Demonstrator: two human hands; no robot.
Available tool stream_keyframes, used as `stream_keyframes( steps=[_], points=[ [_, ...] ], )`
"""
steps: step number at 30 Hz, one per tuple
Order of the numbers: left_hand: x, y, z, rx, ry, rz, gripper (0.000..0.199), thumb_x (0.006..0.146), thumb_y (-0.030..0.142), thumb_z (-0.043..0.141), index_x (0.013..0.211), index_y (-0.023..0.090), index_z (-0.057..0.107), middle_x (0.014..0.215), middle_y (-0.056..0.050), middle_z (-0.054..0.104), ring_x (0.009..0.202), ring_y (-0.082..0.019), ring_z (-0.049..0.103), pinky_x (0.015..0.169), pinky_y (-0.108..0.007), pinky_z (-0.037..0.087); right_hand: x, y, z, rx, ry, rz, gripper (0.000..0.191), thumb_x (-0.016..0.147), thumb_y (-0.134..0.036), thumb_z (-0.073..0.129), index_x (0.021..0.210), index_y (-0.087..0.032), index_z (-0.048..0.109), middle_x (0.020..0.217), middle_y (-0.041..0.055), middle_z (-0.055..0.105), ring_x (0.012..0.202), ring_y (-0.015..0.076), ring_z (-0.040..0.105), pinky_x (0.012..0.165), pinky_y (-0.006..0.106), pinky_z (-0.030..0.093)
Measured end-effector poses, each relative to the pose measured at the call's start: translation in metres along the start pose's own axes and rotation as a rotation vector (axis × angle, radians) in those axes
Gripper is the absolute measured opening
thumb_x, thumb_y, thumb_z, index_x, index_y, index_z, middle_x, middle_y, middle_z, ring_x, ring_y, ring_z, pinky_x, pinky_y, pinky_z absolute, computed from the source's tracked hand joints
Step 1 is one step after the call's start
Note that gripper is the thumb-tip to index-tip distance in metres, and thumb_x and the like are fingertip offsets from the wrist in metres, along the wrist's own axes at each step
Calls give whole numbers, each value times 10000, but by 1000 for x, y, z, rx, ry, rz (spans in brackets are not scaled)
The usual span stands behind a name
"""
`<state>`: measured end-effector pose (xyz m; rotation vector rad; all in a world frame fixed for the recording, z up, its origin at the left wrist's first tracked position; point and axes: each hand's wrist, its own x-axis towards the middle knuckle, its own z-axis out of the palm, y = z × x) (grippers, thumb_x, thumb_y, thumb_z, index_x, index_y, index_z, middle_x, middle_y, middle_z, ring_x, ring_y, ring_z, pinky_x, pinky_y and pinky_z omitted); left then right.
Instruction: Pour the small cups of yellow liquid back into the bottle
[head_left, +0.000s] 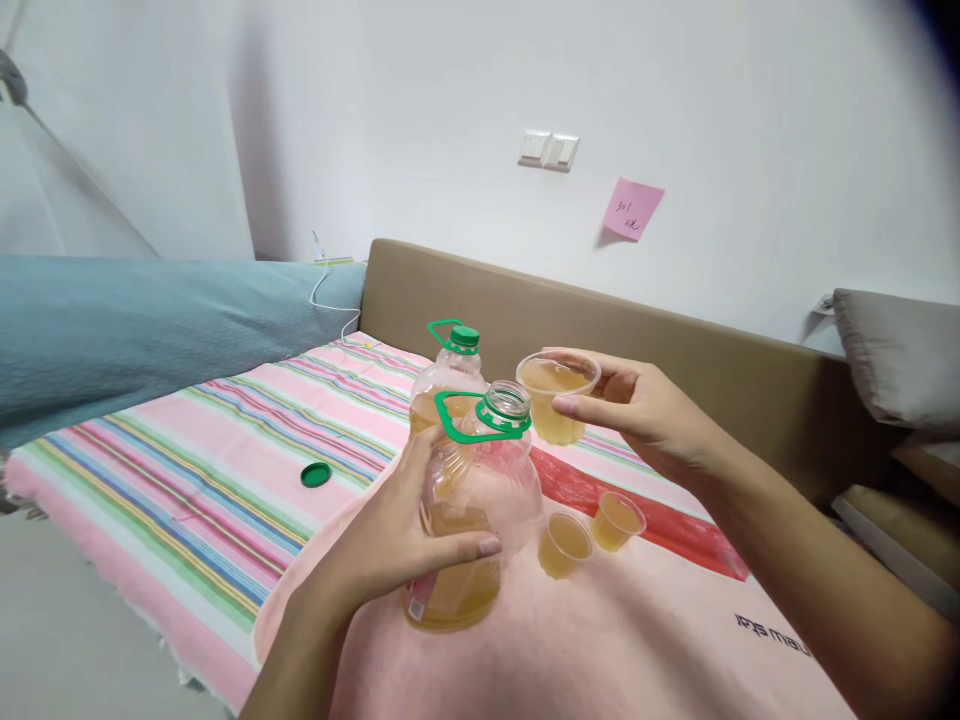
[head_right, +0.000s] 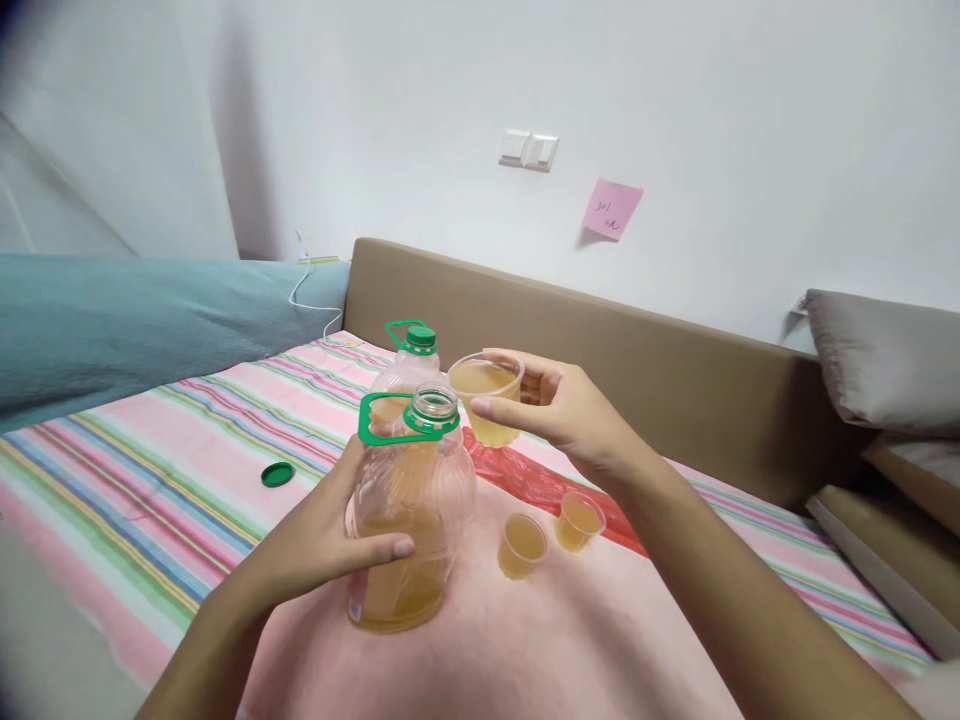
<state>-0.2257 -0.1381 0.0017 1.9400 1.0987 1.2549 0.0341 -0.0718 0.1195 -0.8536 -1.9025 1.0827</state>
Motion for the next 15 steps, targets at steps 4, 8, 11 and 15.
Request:
stream_keyframes(
  steps=[4,8,11,15],
  points=[
    [-2,1,-1,-2,-4,-5,946,801,558,883,1566,407,346,1689,-10,376,1585,-346,307,1316,-578,272,1,-8,0,-59,-17,5,483,808,-398,920,1266,-355,770,1290,22,769,1200,283,714,1000,402,587],
    [-1,-1,0,-8,-6,2,944,803,543,886,1565,413,345,1687,-5,379,1587,-339,304,1317,-577,273,2,-13,-1,-90,-1,17,519,778,-407,938,1267,-361,771,1278,17,774,1170,284,731,989,407,606],
    [0,-1,0,-5,0,9,952,807,534,883,1574,409,333,1691,-10,376,1585,-353,309,1313,-585,280,3,-14,-2,-107,4,10,541,759,-407,951,1267,-354,772,1207,13,797,1139,281,744,996,412,613],
    [0,0,-1,8,9,13,976,797,551,882,1589,382,337,1688,-43,384,1580,-401,315,1301,-624,287,4,-15,-4,-136,-4,4,570,764,-421,947,1296,-348,755,1220,16,793,1149,285,739,1011,425,605]
  ],
)
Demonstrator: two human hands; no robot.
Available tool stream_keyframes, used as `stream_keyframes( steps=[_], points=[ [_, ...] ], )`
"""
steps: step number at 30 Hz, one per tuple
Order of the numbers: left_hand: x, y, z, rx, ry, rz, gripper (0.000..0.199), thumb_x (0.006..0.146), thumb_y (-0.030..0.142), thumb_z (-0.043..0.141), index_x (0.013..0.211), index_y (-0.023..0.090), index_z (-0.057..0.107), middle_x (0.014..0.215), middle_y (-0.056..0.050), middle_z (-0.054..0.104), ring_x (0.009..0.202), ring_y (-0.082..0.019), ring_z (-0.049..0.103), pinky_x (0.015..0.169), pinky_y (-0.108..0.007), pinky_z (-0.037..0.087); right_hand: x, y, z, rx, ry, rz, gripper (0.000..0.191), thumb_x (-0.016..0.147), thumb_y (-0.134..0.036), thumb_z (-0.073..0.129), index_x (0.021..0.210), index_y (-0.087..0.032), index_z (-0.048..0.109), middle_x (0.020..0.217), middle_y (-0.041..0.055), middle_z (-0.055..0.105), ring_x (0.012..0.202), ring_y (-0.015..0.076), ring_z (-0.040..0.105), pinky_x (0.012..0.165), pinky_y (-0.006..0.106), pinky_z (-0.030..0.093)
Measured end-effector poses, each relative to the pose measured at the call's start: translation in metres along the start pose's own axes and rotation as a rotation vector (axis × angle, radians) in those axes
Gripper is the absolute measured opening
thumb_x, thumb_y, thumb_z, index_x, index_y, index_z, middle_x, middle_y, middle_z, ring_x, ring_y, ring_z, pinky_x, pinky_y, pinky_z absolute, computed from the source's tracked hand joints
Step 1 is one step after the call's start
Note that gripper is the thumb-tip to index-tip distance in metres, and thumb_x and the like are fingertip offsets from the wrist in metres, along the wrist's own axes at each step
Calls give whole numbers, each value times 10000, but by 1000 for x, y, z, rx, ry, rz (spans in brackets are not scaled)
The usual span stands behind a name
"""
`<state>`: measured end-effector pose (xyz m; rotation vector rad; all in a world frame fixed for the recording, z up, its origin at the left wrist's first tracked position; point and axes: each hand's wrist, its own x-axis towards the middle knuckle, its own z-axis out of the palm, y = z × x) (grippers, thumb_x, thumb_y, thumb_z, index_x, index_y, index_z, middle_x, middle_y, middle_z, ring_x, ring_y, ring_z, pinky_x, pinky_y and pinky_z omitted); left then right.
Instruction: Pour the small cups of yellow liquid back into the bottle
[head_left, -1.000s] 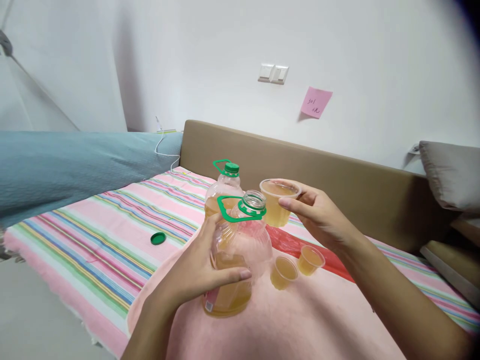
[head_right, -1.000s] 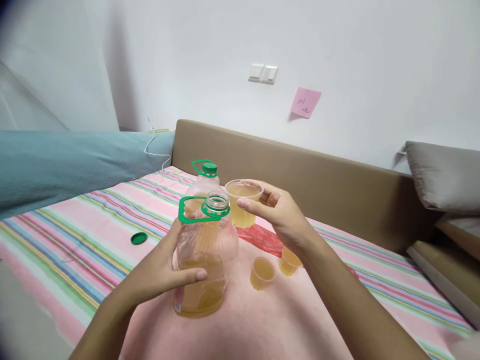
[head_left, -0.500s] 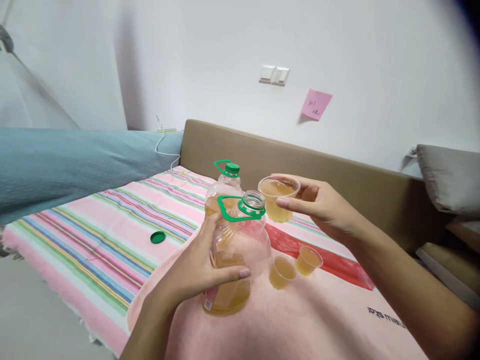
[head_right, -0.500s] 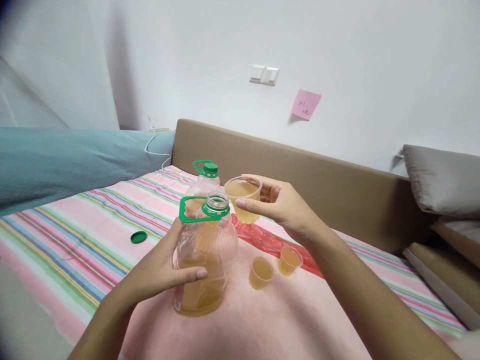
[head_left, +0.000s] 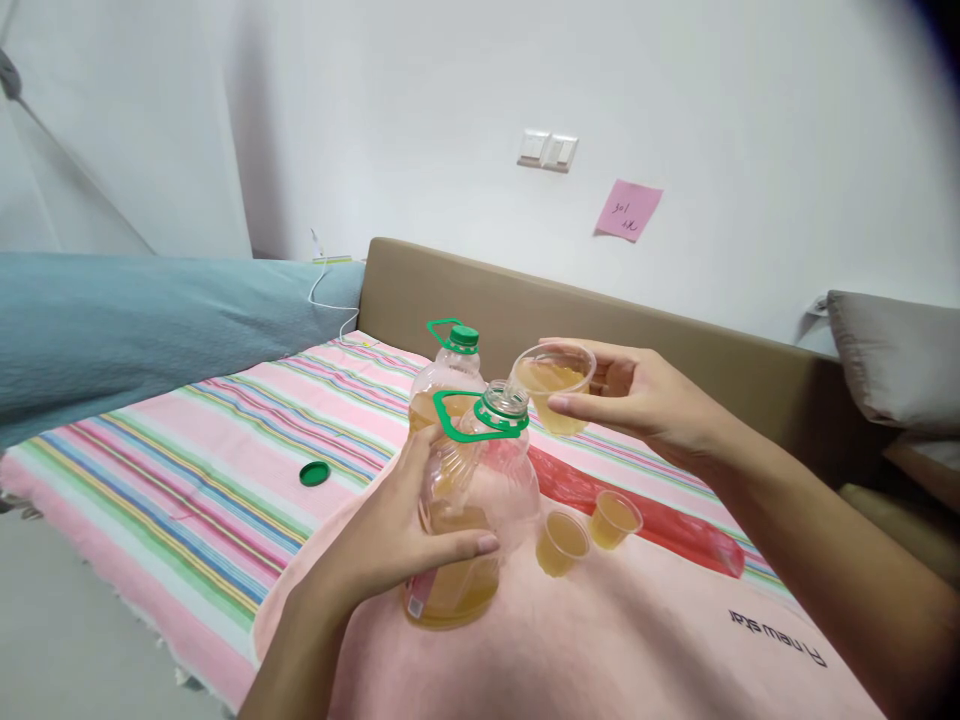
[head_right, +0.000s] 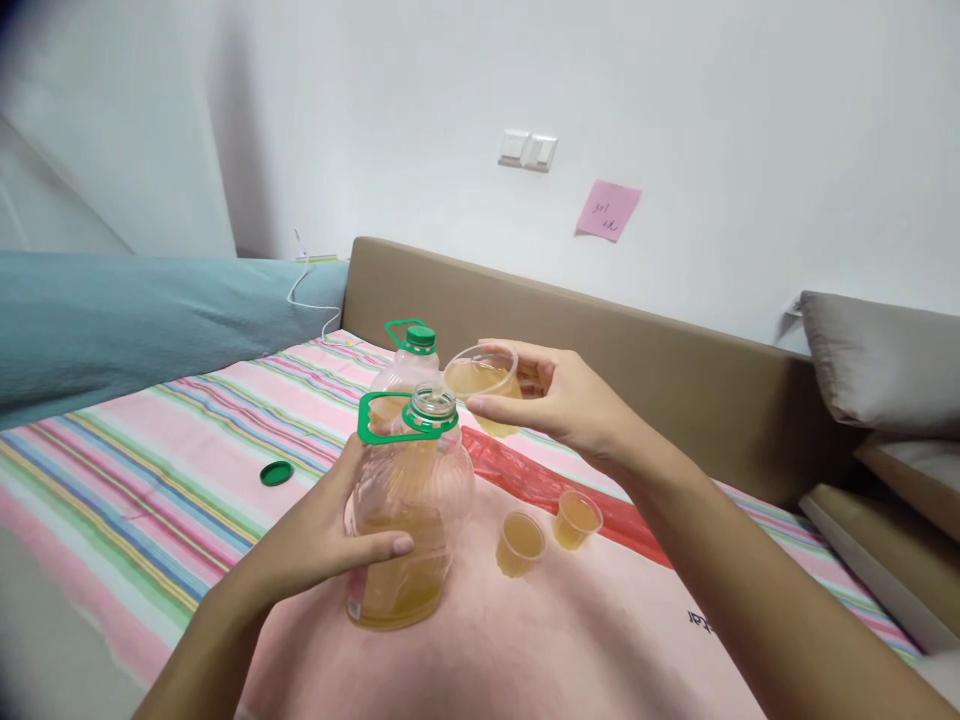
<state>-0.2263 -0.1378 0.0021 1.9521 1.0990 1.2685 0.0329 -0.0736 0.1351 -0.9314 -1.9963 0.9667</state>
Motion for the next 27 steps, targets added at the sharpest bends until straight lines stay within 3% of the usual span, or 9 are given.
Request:
stream_keyframes(
  steps=[5,12,17,27],
  points=[
    [-1,1,0,1,-4,2,975,809,541,877,1596,381,324,1692,-45,377,1584,-392,310,1308,-620,277,1,-4,0,0,-7,-17,605,766,-404,945,1326,-319,734,1291,31,765,1256,314,688,1039,445,583],
    [0,0,0,-4,-7,0,997,811,543,878,1609,375,305,1701,-53,360,1598,-385,275,1316,-611,263,4,-4,-2,-78,-37,-77,548,795,-441,914,1311,-363,745,1331,14,745,1286,338,663,1012,470,579],
    [1,0,0,1,-13,-19,1077,807,576,875,1647,385,228,1713,-55,342,1599,-373,279,1320,-594,261,5,-4,-5,-105,-66,-97,534,810,-451,901,1316,-390,741,1332,7,741,1272,340,668,1011,488,572],
    [-1,0,0,-1,-11,-24,1092,800,587,880,1648,374,227,1720,-78,329,1605,-386,264,1320,-622,240,6,-12,-7,-215,-64,-139,536,807,-461,899,1311,-356,750,1318,21,741,1204,350,695,930,459,582]
  ],
)
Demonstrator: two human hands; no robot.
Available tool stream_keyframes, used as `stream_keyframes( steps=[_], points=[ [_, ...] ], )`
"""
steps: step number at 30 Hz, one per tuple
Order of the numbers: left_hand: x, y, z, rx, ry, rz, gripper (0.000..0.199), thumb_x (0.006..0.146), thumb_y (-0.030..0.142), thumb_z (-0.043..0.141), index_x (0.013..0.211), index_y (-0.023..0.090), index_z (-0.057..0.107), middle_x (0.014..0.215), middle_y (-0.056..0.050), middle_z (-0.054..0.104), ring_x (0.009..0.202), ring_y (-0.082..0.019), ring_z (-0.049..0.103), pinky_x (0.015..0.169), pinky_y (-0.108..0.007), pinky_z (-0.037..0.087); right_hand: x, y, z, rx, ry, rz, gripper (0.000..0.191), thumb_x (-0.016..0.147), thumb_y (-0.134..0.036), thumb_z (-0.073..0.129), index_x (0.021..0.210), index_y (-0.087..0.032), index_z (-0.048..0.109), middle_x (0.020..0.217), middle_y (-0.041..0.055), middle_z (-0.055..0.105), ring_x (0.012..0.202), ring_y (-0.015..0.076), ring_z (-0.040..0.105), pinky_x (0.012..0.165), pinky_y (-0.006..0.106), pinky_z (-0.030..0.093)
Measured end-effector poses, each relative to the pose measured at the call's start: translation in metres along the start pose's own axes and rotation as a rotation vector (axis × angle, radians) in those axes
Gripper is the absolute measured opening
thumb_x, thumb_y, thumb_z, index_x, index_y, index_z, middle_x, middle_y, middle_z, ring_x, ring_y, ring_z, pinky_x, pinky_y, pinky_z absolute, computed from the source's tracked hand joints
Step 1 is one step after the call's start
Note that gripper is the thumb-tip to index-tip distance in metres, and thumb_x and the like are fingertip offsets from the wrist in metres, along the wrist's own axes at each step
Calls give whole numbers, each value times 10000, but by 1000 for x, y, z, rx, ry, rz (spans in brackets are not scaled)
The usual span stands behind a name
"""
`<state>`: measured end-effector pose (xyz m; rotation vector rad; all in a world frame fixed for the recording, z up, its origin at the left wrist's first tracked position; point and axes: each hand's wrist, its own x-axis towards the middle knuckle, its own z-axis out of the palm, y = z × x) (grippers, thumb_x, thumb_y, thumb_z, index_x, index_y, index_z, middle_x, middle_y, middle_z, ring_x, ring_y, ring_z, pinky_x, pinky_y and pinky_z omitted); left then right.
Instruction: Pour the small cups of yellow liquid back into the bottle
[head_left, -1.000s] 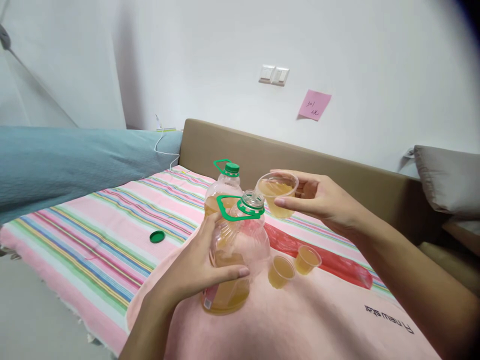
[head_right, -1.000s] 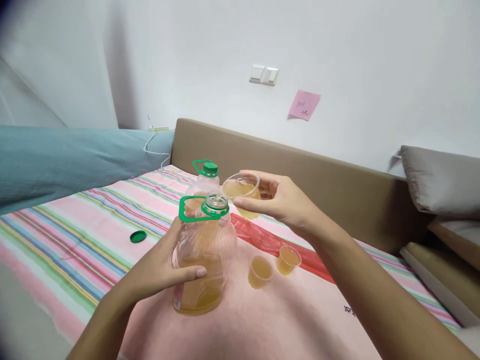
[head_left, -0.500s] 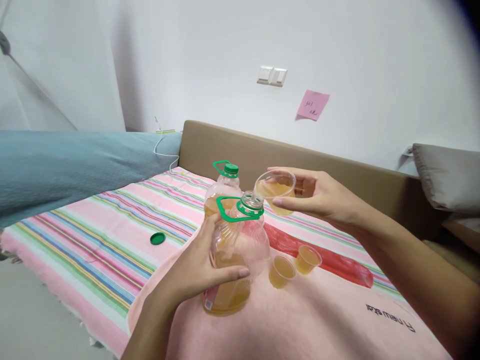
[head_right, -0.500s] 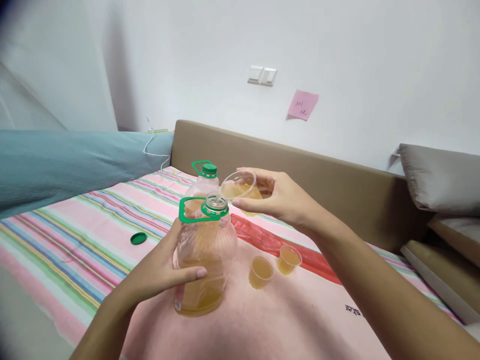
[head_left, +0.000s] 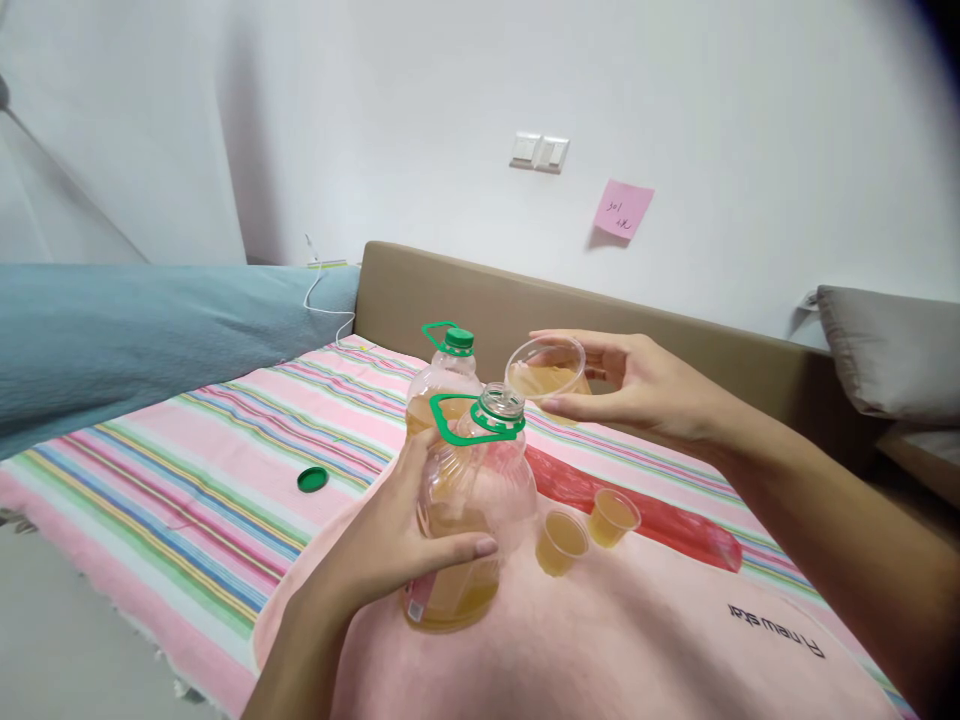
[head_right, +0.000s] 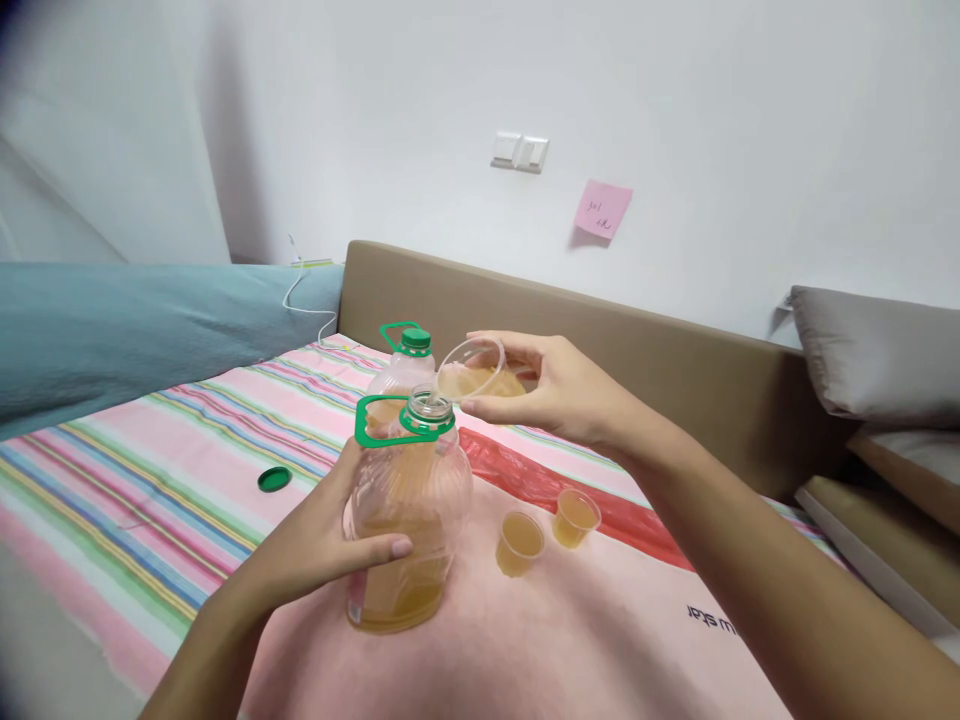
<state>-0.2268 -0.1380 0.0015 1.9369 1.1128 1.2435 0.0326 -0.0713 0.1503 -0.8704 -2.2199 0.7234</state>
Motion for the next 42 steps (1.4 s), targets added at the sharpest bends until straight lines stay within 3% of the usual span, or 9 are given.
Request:
stream_keyframes(
  steps=[12,19,31,36,42],
  points=[
    [1,1,1,-1,1,1,1090,803,598,870,1651,380,221,1727,-75,319,1605,-389,271,1313,-610,265,4,-11,-5,-124,-27,-37,496,798,-422,886,1276,-357,773,1254,10,756,1187,350,688,930,454,591],
    [0,0,0,12,-2,-11,1130,804,599,870,1665,378,172,1741,-80,291,1617,-387,239,1321,-613,239,7,-15,-6,-179,-46,-82,493,808,-464,872,1273,-337,772,1281,14,743,1228,351,661,1008,481,552],
    [0,0,0,4,-1,-6,1078,807,593,871,1643,384,224,1731,-68,307,1608,-361,266,1326,-594,240,10,-18,-9,-223,-58,-126,463,799,-428,875,1243,-323,794,1161,21,772,1237,360,652,986,462,565],
    [2,1,0,5,-4,-9,1013,799,590,878,1602,387,296,1704,-47,354,1591,-368,293,1318,-596,261,10,-20,-10,-266,-66,-154,445,813,-396,858,1249,-343,790,1261,1,752,1232,351,660,972,445,571],
    [2,1,0,-1,-12,-1,1057,812,578,872,1632,386,233,1722,-52,318,1600,-356,274,1322,-576,258,13,-21,-11,-279,-98,-166,441,805,-380,857,1239,-344,793,1291,-7,746,1194,339,683,956,427,575]
  ],
)
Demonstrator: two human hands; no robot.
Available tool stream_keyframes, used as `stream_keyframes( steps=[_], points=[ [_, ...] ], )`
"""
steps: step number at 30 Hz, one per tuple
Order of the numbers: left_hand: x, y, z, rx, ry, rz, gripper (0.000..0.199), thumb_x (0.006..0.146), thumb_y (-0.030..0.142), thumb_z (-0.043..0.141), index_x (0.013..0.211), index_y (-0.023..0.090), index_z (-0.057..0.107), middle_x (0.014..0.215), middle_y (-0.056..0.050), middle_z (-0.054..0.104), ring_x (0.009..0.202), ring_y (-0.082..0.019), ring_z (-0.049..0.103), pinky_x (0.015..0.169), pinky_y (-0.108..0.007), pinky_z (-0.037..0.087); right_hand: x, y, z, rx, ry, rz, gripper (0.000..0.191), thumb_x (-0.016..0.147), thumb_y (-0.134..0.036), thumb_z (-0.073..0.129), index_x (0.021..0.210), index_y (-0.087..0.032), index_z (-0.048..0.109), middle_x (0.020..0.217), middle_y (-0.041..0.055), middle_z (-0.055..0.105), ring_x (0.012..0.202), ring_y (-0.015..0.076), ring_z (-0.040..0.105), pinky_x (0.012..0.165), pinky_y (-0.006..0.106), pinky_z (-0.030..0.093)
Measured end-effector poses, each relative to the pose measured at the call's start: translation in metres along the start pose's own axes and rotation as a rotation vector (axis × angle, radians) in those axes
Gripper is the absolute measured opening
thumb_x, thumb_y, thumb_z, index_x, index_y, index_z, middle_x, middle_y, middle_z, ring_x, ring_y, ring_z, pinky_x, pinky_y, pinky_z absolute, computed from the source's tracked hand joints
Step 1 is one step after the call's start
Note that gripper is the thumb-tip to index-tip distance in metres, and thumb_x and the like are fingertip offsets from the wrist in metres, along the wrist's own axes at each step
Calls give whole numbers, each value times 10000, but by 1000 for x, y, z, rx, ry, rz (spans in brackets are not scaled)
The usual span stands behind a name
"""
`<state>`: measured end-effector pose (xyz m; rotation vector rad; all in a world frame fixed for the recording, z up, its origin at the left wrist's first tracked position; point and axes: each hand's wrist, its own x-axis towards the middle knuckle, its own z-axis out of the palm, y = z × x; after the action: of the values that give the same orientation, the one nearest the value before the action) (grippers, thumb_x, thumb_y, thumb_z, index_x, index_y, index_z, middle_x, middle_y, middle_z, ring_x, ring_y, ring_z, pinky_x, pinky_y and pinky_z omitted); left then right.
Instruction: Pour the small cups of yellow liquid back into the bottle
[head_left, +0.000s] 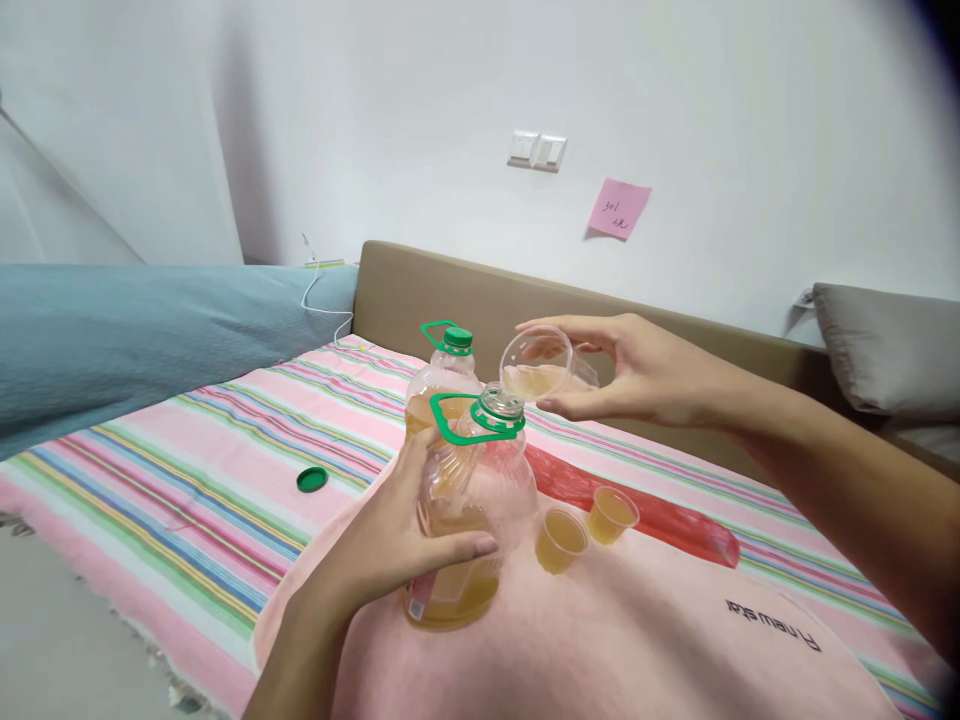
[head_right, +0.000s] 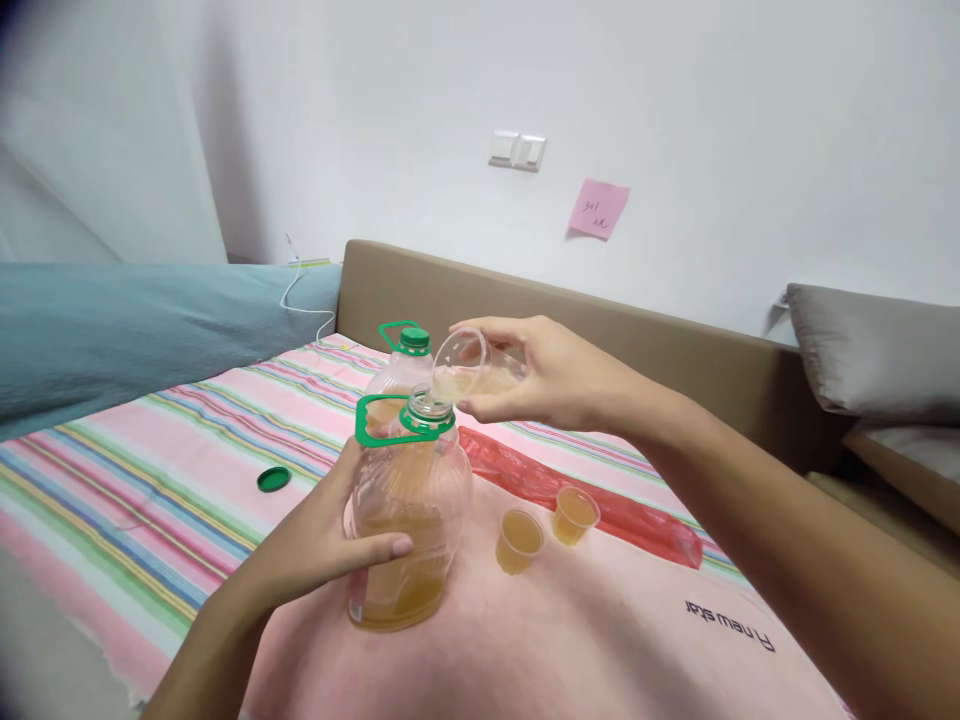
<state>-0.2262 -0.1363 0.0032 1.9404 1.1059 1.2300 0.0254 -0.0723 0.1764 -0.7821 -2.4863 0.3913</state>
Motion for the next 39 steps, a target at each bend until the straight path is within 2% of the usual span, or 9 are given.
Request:
stream_keyframes(
  steps=[4,10,14,26,33,39],
  points=[
    [-1,-1,0,1,-5,8,1026,811,576,874,1614,393,262,1718,-35,329,1591,-339,297,1316,-558,276,1,-2,-2,-41,-13,6,482,809,-360,842,1284,-348,766,1275,-13,755,1175,329,695,938,410,577],
    [-2,-1,1,9,2,-20,1019,817,576,870,1611,389,260,1712,-36,346,1584,-320,320,1307,-549,291,3,-10,-5,-128,-73,1,516,809,-367,823,1312,-294,733,1316,13,740,1206,310,685,967,407,571],
    [-1,-1,1,-10,0,-13,981,820,576,867,1590,392,288,1703,-31,360,1581,-317,327,1309,-545,287,4,-12,-7,-170,-84,-5,505,814,-371,815,1308,-309,731,1308,4,743,1177,298,698,954,400,574],
    [-3,0,1,8,10,-16,988,808,558,880,1588,378,301,1683,-43,377,1574,-363,329,1302,-575,301,8,-20,-10,-275,-113,22,501,812,-355,788,1308,-325,726,1321,-9,731,1127,287,707,885,370,578],
    [-3,3,0,16,52,-42,917,778,555,879,1534,319,417,1493,-78,585,1483,-457,451,1198,-622,445,12,-25,-13,-354,-136,-12,508,810,-352,780,1313,-343,720,1307,-18,741,1141,281,703,929,370,563],
    [-3,0,0,23,22,-46,935,800,550,879,1550,376,349,1615,-53,461,1537,-380,393,1262,-597,368,17,-34,-12,-463,-135,-75,478,805,-329,755,1282,-319,727,1323,4,733,1161,293,691,952,397,528]
  ],
)
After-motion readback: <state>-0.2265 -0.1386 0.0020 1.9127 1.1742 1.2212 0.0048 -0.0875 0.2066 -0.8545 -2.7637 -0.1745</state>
